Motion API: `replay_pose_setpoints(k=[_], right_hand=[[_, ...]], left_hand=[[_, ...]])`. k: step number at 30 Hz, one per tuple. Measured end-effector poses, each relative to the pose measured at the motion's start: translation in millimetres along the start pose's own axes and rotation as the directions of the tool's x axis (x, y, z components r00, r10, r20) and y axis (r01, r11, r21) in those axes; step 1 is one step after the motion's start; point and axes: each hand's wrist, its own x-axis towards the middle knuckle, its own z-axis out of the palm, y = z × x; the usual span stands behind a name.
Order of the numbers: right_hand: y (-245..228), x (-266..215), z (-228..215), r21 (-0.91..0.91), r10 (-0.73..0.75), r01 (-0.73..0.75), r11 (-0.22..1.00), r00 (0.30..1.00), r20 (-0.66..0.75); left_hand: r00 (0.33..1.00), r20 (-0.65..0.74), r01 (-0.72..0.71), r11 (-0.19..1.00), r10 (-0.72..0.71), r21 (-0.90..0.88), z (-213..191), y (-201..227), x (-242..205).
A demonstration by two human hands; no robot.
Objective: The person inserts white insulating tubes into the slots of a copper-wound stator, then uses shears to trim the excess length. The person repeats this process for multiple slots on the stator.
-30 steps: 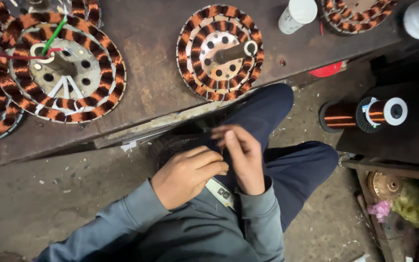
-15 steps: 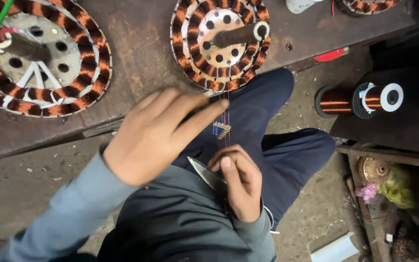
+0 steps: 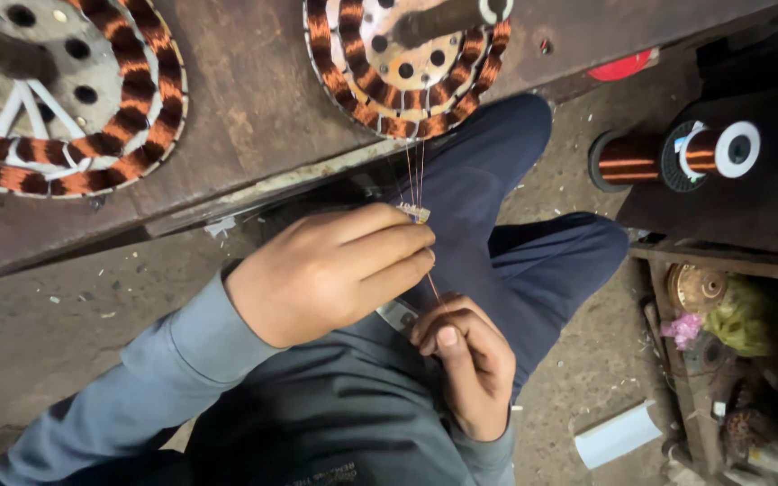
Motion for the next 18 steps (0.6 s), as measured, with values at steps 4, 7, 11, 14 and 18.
replay_pose_setpoints(k=[4, 7, 11, 14, 18], right_hand=[[1, -4, -1, 0.008, -0.055, 0.055, 0.998, 0.998, -0.027], [1, -6, 0, 0.007, -0.028, 0.028, 1.000, 0.998, -0.056], [1, -11, 2, 0.080, -0.015, 0.025, 0.997, 0.993, -0.117], [0, -18, 1, 0.092, 0.010, 0.011, 0.996, 0.973, -0.229], [5, -30, -16, -0.409, -0.125, -0.006, 0.913, 0.948, -0.294]], left_hand=[[1.000, 0.017, 0.002, 1.000, -0.002, -0.023, 0, 0, -3], [0.998, 0.059, -0.009, 1.000, 0.010, -0.016, 2, -2, -3], [0.993, 0.114, -0.003, 0.998, 0.011, -0.068, 0, -5, 5], [0.995, 0.103, -0.004, 0.995, 0.015, -0.102, -8, -4, 18], [0.991, -0.130, 0.006, 0.987, -0.027, -0.161, -26, 1, 41]])
